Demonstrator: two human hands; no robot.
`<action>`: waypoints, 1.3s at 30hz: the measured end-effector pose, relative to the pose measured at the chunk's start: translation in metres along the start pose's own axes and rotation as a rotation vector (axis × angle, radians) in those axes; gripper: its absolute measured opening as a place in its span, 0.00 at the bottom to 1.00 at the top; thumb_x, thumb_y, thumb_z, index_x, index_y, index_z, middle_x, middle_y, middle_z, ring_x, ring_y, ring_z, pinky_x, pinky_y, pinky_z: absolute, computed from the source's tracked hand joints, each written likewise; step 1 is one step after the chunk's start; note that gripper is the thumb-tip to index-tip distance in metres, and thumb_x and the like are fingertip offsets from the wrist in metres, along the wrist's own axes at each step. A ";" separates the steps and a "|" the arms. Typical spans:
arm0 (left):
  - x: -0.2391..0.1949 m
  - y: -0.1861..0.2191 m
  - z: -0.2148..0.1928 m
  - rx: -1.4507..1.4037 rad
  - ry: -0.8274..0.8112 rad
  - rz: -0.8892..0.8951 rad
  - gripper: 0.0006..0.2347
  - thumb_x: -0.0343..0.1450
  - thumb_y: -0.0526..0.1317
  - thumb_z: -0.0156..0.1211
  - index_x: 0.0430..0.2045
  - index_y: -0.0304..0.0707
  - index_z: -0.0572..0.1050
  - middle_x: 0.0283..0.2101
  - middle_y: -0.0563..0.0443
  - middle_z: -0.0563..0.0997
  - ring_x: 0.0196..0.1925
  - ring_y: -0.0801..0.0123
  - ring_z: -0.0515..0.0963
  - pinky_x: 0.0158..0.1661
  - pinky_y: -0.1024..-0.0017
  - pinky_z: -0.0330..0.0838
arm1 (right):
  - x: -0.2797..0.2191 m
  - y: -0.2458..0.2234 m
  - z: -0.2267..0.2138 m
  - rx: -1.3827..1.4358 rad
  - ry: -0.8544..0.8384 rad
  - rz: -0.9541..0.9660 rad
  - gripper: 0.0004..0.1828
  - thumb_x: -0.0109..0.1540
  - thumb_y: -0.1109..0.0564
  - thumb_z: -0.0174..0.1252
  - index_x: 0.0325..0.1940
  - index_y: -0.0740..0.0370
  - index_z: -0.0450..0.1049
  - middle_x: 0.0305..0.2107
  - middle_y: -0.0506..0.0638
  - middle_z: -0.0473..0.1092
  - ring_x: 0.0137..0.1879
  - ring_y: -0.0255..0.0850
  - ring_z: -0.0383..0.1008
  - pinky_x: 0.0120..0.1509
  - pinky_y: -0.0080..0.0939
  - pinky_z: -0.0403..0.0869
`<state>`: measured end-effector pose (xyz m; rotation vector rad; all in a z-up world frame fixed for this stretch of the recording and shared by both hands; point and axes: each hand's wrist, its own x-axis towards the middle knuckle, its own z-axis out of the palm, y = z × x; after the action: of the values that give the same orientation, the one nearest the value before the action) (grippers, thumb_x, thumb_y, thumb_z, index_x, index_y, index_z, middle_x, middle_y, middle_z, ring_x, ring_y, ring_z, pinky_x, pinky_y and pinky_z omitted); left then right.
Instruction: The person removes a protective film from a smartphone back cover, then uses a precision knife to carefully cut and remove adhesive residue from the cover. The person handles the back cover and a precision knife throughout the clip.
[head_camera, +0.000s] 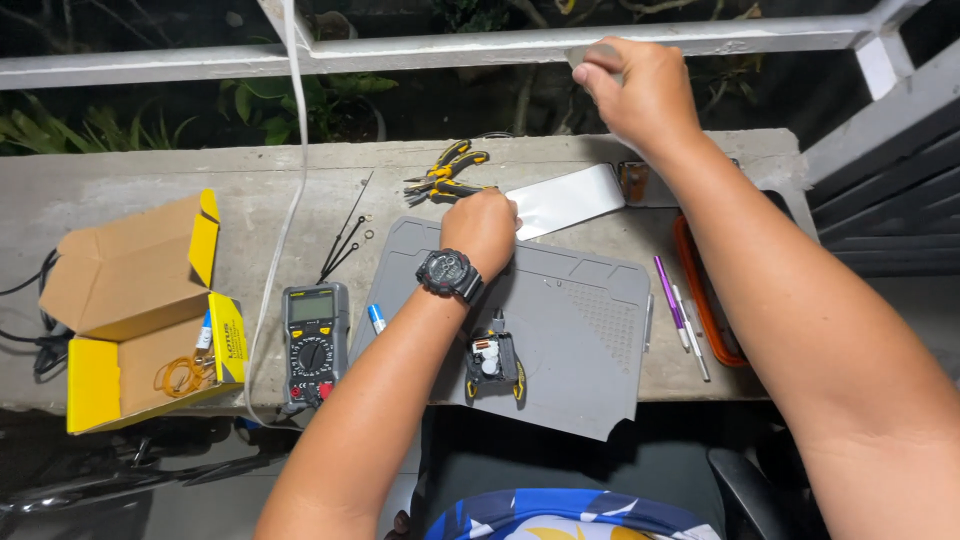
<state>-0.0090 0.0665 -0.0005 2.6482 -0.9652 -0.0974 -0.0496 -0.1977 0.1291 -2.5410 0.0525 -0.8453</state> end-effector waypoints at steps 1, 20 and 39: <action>-0.001 0.001 -0.004 -0.003 0.001 0.009 0.11 0.77 0.45 0.69 0.35 0.35 0.86 0.40 0.39 0.88 0.43 0.30 0.87 0.41 0.39 0.79 | -0.001 0.002 -0.007 -0.008 0.004 0.003 0.12 0.77 0.50 0.71 0.41 0.56 0.82 0.30 0.44 0.79 0.37 0.43 0.72 0.48 0.45 0.70; -0.014 0.070 -0.062 0.004 0.017 0.169 0.25 0.73 0.46 0.77 0.64 0.39 0.78 0.58 0.34 0.81 0.61 0.33 0.79 0.58 0.40 0.78 | -0.130 -0.002 -0.145 0.879 0.226 0.748 0.16 0.78 0.45 0.62 0.60 0.57 0.83 0.47 0.53 0.86 0.51 0.41 0.91 0.59 0.47 0.90; -0.007 0.088 -0.123 0.082 -0.165 0.181 0.37 0.69 0.50 0.73 0.77 0.40 0.69 0.65 0.28 0.81 0.65 0.30 0.85 0.64 0.38 0.79 | -0.156 -0.003 -0.123 0.971 0.263 0.685 0.13 0.80 0.45 0.64 0.62 0.53 0.84 0.50 0.49 0.85 0.55 0.41 0.90 0.70 0.49 0.88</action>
<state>-0.0471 0.0412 0.1441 2.6441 -1.2840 -0.2422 -0.2474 -0.2180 0.1307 -1.3537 0.4469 -0.6686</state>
